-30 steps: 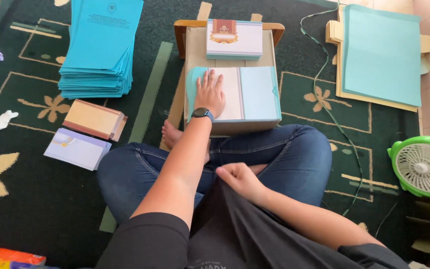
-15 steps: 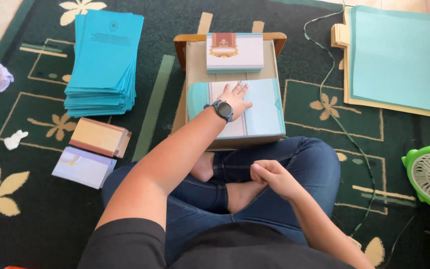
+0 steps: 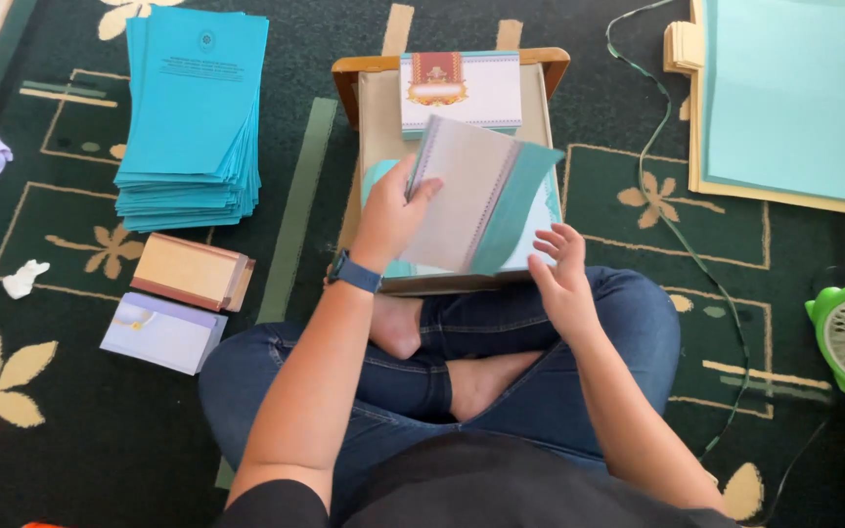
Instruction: The person sits cross-legged on the floor and repeatedly folds light blue paper sheets in half, pressing the crease with both hands. They handle the sheets one at a time, stacking the folded pieces on a small wooden stand. The person also briefly lifts and repositions stacks of folded papers during the process.
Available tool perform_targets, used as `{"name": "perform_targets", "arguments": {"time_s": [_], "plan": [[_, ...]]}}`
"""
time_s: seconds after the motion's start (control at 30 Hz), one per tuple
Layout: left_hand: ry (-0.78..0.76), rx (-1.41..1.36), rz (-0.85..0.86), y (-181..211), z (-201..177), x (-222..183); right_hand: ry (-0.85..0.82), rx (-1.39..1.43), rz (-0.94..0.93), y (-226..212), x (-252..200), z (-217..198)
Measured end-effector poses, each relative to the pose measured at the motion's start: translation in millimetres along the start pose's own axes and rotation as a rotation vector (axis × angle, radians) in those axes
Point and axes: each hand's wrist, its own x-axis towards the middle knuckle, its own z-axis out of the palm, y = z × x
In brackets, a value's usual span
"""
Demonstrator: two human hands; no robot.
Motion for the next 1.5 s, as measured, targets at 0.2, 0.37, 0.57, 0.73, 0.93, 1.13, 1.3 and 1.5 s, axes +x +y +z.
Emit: {"name": "perform_targets", "arguments": {"time_s": [0.2,0.37,0.57,0.73,0.93,1.13,1.3,1.5], "plan": [[0.448,0.151,-0.023,-52.1,34.8,-33.6,-0.145,-0.57,0.153,21.2,71.3,51.9],[0.14,0.674,0.193,-89.1,55.0,-25.2,-0.141,-0.677,0.095,30.7,77.2,66.8],[-0.028,0.618,0.226,-81.9,51.0,-27.5,-0.358,-0.766,-0.247,-2.3,46.6,63.4],[-0.107,0.745,0.242,-93.6,58.9,-27.2,-0.546,-1.065,-0.294,4.7,60.9,67.6],[-0.066,0.774,0.254,-101.4,67.0,-19.6,-0.551,-1.125,-0.391,33.6,140.8,84.1],[-0.133,0.758,0.2,-95.8,62.9,-19.5,-0.588,-1.149,-0.453,29.6,115.6,68.3],[-0.14,0.732,0.16,-91.1,59.8,-19.0,-0.617,-1.149,-0.467,20.1,46.8,35.1],[0.012,0.717,0.288,-104.9,70.6,-21.8,-0.495,-0.392,-0.101,11.5,59.7,14.4]]}}
